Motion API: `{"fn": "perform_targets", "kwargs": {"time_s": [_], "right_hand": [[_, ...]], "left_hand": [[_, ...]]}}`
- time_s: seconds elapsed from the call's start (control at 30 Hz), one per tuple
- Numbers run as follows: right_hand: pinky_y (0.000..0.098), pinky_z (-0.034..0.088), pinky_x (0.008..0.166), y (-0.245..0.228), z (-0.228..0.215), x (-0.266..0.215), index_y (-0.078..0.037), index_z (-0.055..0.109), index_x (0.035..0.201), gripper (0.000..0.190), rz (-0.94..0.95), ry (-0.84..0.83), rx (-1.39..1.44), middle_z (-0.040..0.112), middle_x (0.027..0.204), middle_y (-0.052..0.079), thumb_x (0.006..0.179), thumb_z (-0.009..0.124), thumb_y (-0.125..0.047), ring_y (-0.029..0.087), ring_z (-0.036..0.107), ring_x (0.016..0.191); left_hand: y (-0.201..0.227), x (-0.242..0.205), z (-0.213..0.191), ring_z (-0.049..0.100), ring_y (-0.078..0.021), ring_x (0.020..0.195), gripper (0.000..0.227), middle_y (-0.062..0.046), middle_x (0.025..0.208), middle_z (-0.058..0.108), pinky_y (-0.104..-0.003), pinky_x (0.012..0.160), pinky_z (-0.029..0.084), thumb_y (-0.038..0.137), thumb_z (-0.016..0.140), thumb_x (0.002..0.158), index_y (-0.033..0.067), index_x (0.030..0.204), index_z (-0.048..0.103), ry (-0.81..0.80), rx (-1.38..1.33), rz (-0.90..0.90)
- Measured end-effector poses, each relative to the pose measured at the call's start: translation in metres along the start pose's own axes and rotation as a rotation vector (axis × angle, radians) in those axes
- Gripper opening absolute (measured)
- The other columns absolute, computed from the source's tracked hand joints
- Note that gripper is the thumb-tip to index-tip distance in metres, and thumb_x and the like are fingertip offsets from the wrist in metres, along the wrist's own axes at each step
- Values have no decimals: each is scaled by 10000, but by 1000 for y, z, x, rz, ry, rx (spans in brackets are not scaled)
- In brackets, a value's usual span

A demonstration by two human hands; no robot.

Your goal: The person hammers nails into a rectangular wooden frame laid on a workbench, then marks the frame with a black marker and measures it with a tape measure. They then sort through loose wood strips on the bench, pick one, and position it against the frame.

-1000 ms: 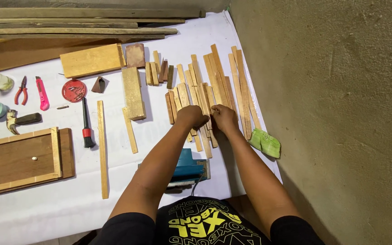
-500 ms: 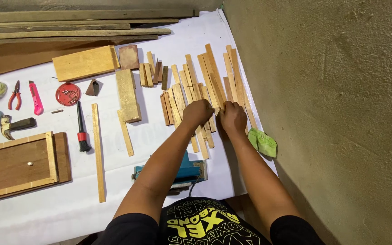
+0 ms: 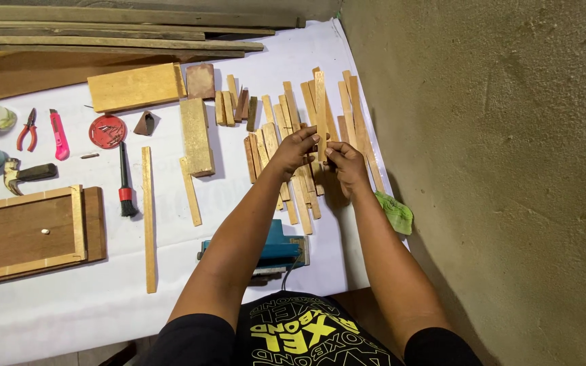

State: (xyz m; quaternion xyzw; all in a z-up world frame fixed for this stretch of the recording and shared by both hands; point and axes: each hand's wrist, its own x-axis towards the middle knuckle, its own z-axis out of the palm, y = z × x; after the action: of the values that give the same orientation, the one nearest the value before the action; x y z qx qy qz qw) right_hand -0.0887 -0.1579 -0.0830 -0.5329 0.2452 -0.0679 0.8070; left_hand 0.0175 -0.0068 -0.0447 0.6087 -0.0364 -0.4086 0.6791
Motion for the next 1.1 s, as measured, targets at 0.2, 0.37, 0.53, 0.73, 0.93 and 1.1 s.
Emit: {"fn": "perform_targets", "kwargs": {"time_s": [0.2,0.37,0.53,0.73,0.93,1.1], "right_hand": [[280,556,674,-2,3,-8,-55,712,1114,153,22,-2,3,679,915,-10,992,713,-147,86,641,766],[257,582,777,-18,16,-22,-34,691,1197,232,-42,-44,-143,743,976,42,987,680,-131,105,701,840],[269,584,804,8,0,-3,38,669,1201,256,-87,-61,-216,753,1011,76,973,666,-80,127,714,875],[254,566,759,9,-6,-3,9,685,1211,251,-38,20,-381,754,986,59,994,632,-108,115,705,843],[374,575,808,20,-12,-8,-97,743,1162,262,-207,216,-1035,773,1007,130,928,740,-214,257,744,901],[497,529,805,-9,18,-43,-86,726,1045,301,-571,239,-1423,674,1041,158,804,807,-247,391,644,966]], "left_hand": [[6,-6,-1,639,-131,1058,574,28,1238,734,-331,849,522,318,666,943,194,1477,497,-63,-3,-13],[1,3,1,697,-133,943,577,-40,1113,754,-307,776,538,272,755,903,92,1422,579,4,168,80],[-31,37,-2,745,-154,812,525,-101,1002,767,-286,649,587,202,794,888,-12,1332,615,50,152,149],[-25,30,3,718,-146,805,382,-91,995,766,-304,623,553,257,717,944,54,1267,701,115,240,43],[-17,9,3,701,-339,1019,362,-173,1149,743,-449,891,550,197,585,948,138,1274,729,342,1033,258],[2,-6,6,700,-332,1075,363,-145,1150,745,-469,905,557,234,548,955,154,1267,716,200,1235,61]]}}
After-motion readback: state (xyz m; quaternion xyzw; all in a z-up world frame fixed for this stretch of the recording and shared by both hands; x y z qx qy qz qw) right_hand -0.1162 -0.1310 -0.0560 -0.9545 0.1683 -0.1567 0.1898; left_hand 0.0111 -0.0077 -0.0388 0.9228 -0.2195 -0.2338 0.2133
